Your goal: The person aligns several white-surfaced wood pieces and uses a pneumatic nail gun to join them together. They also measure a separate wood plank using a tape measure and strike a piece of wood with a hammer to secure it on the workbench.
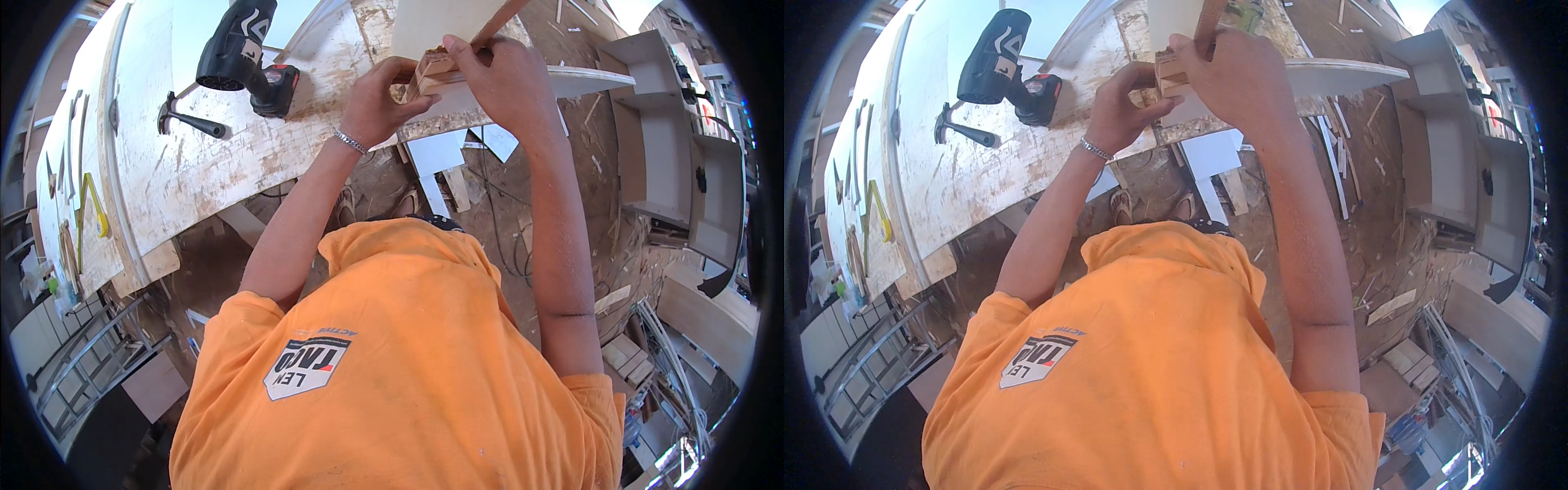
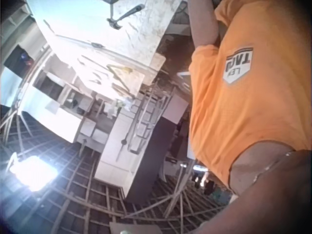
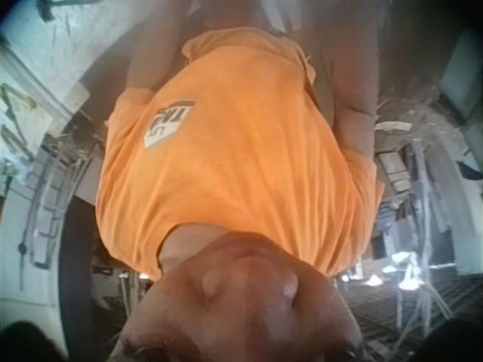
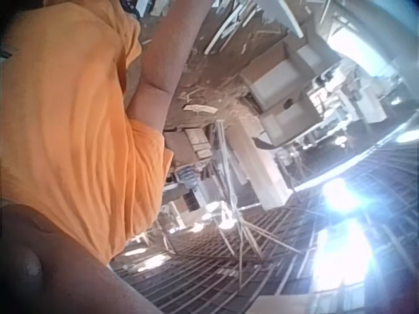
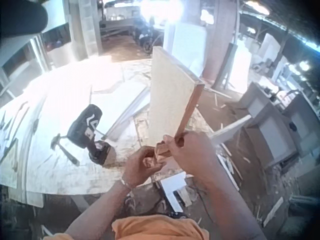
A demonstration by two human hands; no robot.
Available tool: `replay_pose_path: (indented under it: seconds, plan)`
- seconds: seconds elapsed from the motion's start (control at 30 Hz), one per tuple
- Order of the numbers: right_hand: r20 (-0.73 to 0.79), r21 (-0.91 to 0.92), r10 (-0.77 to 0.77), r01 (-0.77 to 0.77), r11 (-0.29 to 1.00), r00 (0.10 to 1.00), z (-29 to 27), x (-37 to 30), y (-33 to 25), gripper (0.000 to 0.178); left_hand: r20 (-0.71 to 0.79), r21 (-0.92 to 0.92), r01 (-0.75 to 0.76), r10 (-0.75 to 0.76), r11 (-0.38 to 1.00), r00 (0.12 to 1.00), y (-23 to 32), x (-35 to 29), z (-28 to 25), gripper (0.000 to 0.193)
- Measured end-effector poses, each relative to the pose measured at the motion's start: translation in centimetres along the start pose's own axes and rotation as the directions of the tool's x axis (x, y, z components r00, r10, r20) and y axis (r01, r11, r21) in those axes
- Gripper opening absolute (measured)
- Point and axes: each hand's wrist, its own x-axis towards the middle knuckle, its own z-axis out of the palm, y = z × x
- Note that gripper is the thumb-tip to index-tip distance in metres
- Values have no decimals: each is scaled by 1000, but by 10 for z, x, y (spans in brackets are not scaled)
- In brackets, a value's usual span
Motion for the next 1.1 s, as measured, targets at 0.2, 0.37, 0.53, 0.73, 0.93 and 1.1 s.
replay_pose_path:
  seconds: [0.2, 0.37, 0.53, 0.73, 0.93, 1.1]
  plan:
    - [9, -12, -10, 10, 1000, 1000, -1, 1, 0, 54, -12, 10, -7, 7, 1000, 1000, -1, 0, 0, 43]
    - [19, -37, -29, 30, 999, 999, -2, 2, 0, 52, -30, 77, 7, -5, 997, 1000, 8, -2, -1, 45]
    - [12, -25, -47, 47, 999, 999, -3, 2, 1, 50, 3, 152, 33, -34, 988, 999, 19, -1, -4, 44]
    - [6, -22, -40, 40, 999, 999, -4, -1, -4, 50, 7, 143, 22, -23, 990, 1000, 18, 0, -4, 44]
    - [10, -33, -36, 36, 999, 999, -3, 0, 0, 52, 16, 148, 35, -38, 988, 999, 19, -1, -2, 44]
    - [20, 1, -46, 46, 999, 999, -6, -2, -1, 53, 18, 133, 41, -44, 990, 999, 20, -1, -2, 43]
